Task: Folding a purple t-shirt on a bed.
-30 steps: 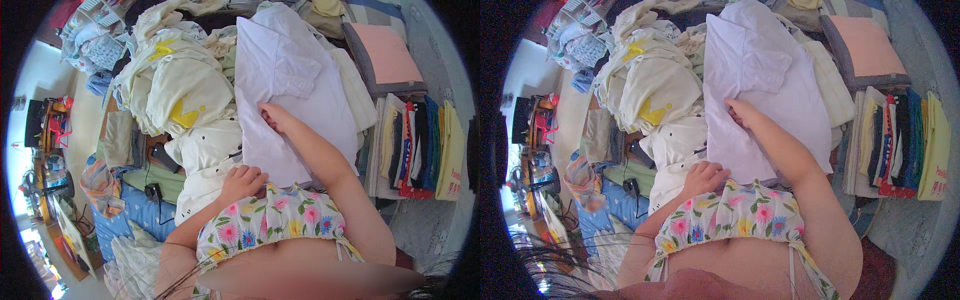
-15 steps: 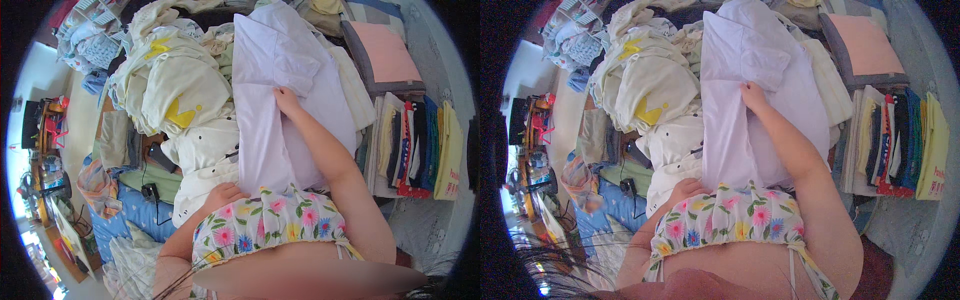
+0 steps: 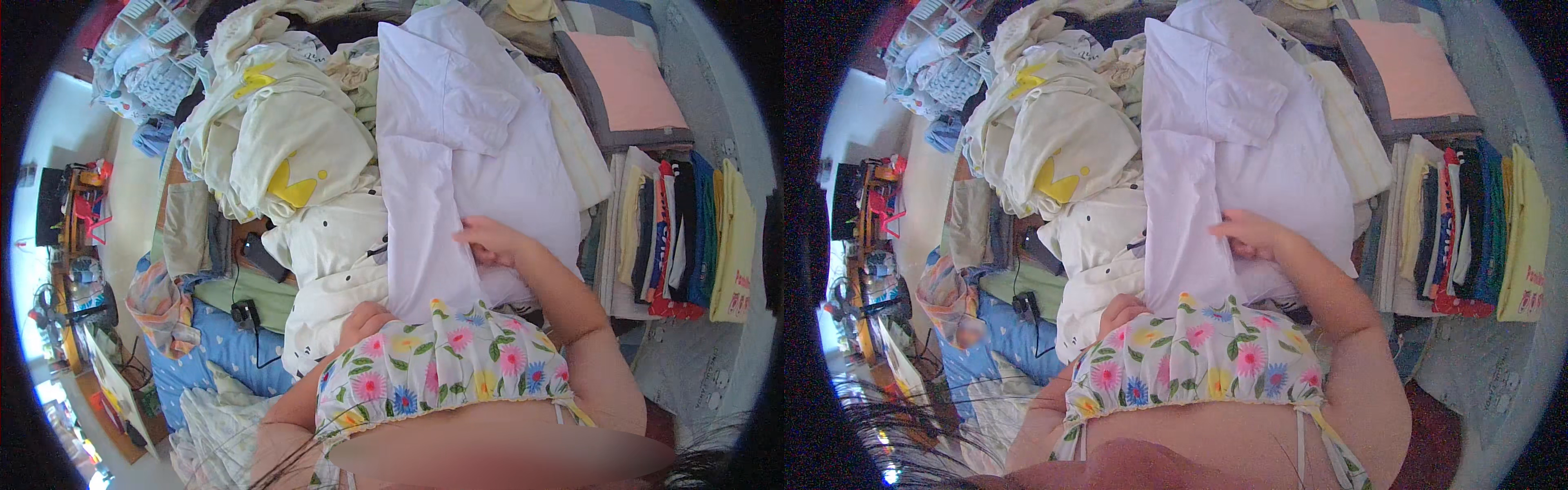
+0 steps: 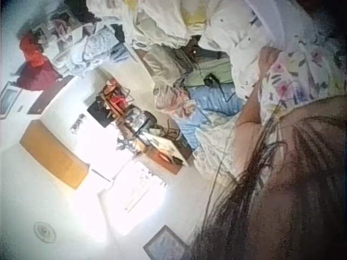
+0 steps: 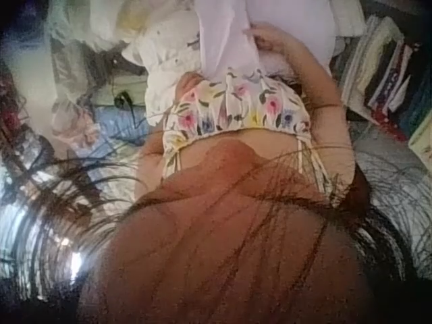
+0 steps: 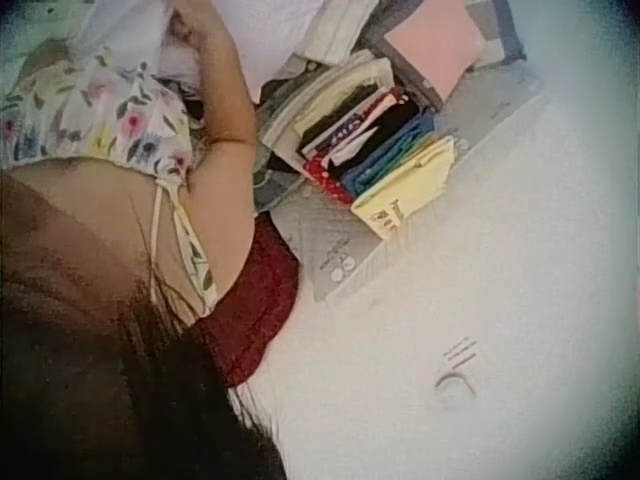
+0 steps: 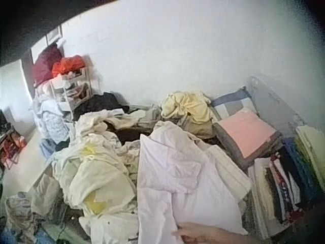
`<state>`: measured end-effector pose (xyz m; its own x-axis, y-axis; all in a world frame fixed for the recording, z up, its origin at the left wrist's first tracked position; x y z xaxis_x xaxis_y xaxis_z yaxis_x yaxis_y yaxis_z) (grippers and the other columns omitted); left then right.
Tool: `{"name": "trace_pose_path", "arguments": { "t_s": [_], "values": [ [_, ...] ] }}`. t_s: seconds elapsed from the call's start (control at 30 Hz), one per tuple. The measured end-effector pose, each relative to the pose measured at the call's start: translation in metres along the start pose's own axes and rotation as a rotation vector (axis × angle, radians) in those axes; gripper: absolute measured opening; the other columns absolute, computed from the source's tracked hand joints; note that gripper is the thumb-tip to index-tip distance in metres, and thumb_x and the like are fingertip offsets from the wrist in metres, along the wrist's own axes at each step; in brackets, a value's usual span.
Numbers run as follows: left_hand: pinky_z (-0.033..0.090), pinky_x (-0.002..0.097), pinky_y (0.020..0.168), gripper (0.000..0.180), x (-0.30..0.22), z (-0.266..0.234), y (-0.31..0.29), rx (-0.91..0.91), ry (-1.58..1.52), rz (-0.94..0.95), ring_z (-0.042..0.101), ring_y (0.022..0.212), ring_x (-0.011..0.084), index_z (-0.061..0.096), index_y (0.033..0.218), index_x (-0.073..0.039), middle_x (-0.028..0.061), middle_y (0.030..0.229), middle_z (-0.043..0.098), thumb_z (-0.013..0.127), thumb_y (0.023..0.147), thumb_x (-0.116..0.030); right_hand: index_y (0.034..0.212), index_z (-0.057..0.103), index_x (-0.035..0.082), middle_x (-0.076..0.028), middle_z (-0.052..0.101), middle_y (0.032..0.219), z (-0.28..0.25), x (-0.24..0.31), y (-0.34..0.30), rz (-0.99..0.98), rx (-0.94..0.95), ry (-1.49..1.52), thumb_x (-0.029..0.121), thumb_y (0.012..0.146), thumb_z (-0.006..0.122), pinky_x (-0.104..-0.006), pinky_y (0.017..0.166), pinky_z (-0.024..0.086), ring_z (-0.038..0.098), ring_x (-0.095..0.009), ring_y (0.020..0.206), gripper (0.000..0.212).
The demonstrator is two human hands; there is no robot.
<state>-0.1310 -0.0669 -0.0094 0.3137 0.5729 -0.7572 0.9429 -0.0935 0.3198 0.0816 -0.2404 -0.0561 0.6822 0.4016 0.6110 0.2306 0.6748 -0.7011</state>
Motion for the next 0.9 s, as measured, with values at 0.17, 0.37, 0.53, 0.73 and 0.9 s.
{"name": "trace_pose_path", "arguments": {
  "t_s": [0.17, 0.37, 0.53, 0.73, 0.9],
  "values": [
    [0.046, 0.0331, 0.064, 0.018, 0.002, 0.005, -0.009, -0.095, -0.166, -0.189, 0.057, 0.072, 0.0248, 0.06, 0.088, -0.005, 0.0099, 0.078, 0.056, 0.067, 0.072, -0.007, 0.111, 0.054, -0.001, -0.003, 0.062, 0.084, 0.027, -0.036, -0.024, -0.033, 0.006, 0.213, 0.023, 0.086, 0.06, -0.0217, 0.046, 0.042, 0.055, -0.007, 0.059, 0.036],
    [0.045, 0.0253, 0.059, 0.018, 0.017, 0.013, -0.035, -0.279, -0.224, -0.382, 0.058, 0.063, 0.0157, 0.054, 0.078, -0.006, 0.0062, 0.07, 0.059, 0.07, 0.07, -0.007, 0.111, 0.054, -0.002, -0.003, 0.063, 0.09, 0.015, -0.043, -0.039, -0.045, -0.068, 0.024, 0.021, 0.088, 0.059, -0.022, 0.052, 0.045, 0.059, -0.009, 0.069, 0.033],
    [0.047, 0.0282, 0.06, 0.028, 0.012, 0.017, -0.025, -0.084, 0.124, -0.619, 0.059, 0.063, 0.0215, 0.051, 0.09, -0.01, 0.0048, 0.075, 0.059, 0.071, 0.072, -0.016, 0.113, 0.053, 0.001, -0.003, 0.062, 0.088, 0.023, -0.037, -0.052, -0.026, -0.064, 0.069, 0.019, 0.087, 0.057, -0.0212, 0.043, 0.039, 0.052, -0.006, 0.059, 0.032],
    [0.047, 0.0377, 0.058, 0.047, -0.02, 0.014, 0.039, -0.048, 0.127, -0.445, 0.061, 0.069, 0.0309, 0.049, 0.099, -0.009, 0.0114, 0.09, 0.059, 0.074, 0.069, -0.035, 0.119, 0.047, 0.003, -0.004, 0.06, 0.087, 0.034, -0.039, -0.046, -0.061, 0.021, 0.26, 0.014, 0.086, 0.055, -0.0198, 0.034, 0.029, 0.04, -0.004, 0.045, 0.036],
    [0.048, 0.0378, 0.057, 0.051, -0.015, 0.008, 0.032, -0.034, 0.09, -0.485, 0.061, 0.065, 0.0313, 0.049, 0.102, -0.008, 0.0136, 0.084, 0.061, 0.076, 0.069, -0.036, 0.118, 0.045, 0.002, -0.005, 0.059, 0.088, 0.042, -0.017, -0.046, -0.071, 0.059, 0.457, 0.013, 0.086, 0.055, -0.018, 0.031, 0.024, 0.037, -0.004, 0.042, 0.035]
  ]
}}
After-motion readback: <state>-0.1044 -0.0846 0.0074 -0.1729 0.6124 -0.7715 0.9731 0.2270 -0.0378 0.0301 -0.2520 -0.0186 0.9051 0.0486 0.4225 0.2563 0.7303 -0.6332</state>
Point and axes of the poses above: each hand's wrist, its own y-axis towards the middle knuckle, its own z-axis out of the palm, x = y × z, the point moved 5 cm from there along y, towards the middle knuckle
